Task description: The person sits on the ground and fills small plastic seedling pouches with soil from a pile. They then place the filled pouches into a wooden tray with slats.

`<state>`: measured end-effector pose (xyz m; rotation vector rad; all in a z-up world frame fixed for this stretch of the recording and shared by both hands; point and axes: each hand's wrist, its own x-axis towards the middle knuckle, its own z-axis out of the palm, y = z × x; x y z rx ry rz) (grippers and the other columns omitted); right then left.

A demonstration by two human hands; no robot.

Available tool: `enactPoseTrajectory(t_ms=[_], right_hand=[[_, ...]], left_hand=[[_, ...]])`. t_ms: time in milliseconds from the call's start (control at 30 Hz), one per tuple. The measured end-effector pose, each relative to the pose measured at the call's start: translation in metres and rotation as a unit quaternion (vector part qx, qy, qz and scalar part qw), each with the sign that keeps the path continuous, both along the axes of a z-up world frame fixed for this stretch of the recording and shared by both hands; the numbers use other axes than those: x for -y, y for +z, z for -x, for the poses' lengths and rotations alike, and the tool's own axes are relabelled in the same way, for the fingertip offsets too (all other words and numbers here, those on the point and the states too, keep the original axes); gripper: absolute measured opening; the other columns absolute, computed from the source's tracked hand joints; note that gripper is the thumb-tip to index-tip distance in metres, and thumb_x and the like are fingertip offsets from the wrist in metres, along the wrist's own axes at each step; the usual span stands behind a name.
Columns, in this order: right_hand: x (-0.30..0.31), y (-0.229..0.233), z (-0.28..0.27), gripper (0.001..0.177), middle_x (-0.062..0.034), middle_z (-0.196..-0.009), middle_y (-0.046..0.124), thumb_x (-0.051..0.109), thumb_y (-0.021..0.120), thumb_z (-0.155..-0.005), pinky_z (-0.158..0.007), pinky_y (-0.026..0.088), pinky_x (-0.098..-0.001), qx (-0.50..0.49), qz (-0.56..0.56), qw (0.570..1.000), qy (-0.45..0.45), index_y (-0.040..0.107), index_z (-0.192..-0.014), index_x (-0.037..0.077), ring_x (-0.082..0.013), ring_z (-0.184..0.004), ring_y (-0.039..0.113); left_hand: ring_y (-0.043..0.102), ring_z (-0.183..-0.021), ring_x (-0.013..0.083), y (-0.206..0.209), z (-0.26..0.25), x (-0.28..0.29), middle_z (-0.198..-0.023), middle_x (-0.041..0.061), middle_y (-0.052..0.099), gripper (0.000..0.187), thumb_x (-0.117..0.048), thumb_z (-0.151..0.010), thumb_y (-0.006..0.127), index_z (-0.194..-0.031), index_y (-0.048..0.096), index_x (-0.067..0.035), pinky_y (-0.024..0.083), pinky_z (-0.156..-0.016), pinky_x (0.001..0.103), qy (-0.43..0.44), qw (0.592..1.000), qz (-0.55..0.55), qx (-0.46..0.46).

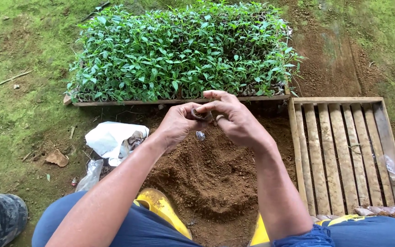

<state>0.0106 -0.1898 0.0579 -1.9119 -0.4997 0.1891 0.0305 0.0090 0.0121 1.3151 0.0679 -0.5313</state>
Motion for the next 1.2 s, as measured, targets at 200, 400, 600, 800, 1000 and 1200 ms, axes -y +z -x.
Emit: enactPoseTrajectory(t_ms=[200, 400, 600, 800, 1000, 1200], right_hand=[[-0.003, -0.005, -0.002, 0.044, -0.0184, -0.135, 0.058, -0.011, 0.047, -0.092, -0.112, 0.041, -0.0535, -0.027, -0.052, 0.995, -0.083, 0.071, -0.118, 0.013, -0.0354, -0.131, 0.054], [0.021, -0.207, -0.006, 0.038, -0.0199, -0.119, 0.068, 0.012, 0.059, -0.095, -0.101, 0.052, -0.0492, -0.104, 0.081, 0.971, -0.2, 0.064, -0.133, 0.005, -0.0332, -0.116, 0.064], [-0.02, -0.273, 0.08, 0.075, -0.0305, -0.138, 0.056, 0.041, 0.071, -0.094, -0.105, 0.051, -0.055, -0.206, 0.386, 0.889, -0.135, 0.044, -0.152, 0.002, -0.0436, -0.128, 0.058], [-0.013, -0.344, 0.103, 0.047, -0.0181, -0.118, 0.067, 0.019, 0.081, -0.081, -0.09, 0.061, -0.0463, -0.23, 0.339, 0.905, -0.111, 0.065, -0.123, 0.006, -0.0366, -0.11, 0.069], [0.009, -0.233, 0.038, 0.026, -0.0125, -0.096, 0.069, 0.038, 0.064, -0.093, -0.076, 0.05, -0.0365, -0.533, -0.304, 0.767, -0.188, 0.065, -0.1, 0.013, -0.0264, -0.088, 0.065], [0.012, -0.152, -0.015, 0.035, 0.0044, -0.059, 0.043, 0.044, 0.052, -0.103, -0.039, 0.025, -0.0147, -0.412, -0.435, 0.767, -0.228, 0.055, -0.078, 0.019, -0.0048, -0.044, 0.041]], left_hand=[[0.074, -0.088, 0.0214, 0.009, 0.001, -0.004, -0.103, 0.016, 0.077, 0.048, 0.008, -0.071, 0.086, -0.115, 0.074, -0.004, 0.064, -0.083, 0.032, 0.009, 1.0, -0.028, -0.007], [0.072, -0.081, 0.0214, 0.012, 0.008, -0.003, -0.105, 0.021, 0.075, 0.046, 0.008, -0.076, 0.082, -0.119, 0.07, 0.002, 0.065, -0.076, 0.029, -0.005, 1.0, -0.017, -0.015], [0.072, -0.079, 0.0195, 0.012, 0.01, -0.002, -0.101, 0.02, 0.074, 0.043, 0.007, -0.077, 0.081, -0.118, 0.069, 0.003, 0.066, -0.074, 0.028, -0.002, 1.0, -0.024, -0.016], [0.071, -0.085, 0.0216, 0.017, 0.008, 0.002, -0.107, 0.021, 0.073, 0.044, 0.006, -0.079, 0.079, -0.122, 0.068, 0.003, 0.064, -0.078, 0.027, -0.025, 0.999, -0.038, -0.014], [0.069, -0.088, 0.0235, 0.005, 0.015, 0.0, -0.107, 0.021, 0.073, 0.044, 0.007, -0.077, 0.08, -0.12, 0.069, 0.003, 0.063, -0.081, 0.03, -0.042, 0.998, -0.044, -0.015], [0.068, -0.092, 0.0231, 0.0, 0.016, 0.003, -0.106, 0.019, 0.074, 0.046, 0.008, -0.075, 0.082, -0.118, 0.071, 0.0, 0.06, -0.086, 0.032, -0.074, 0.996, -0.052, -0.013]])
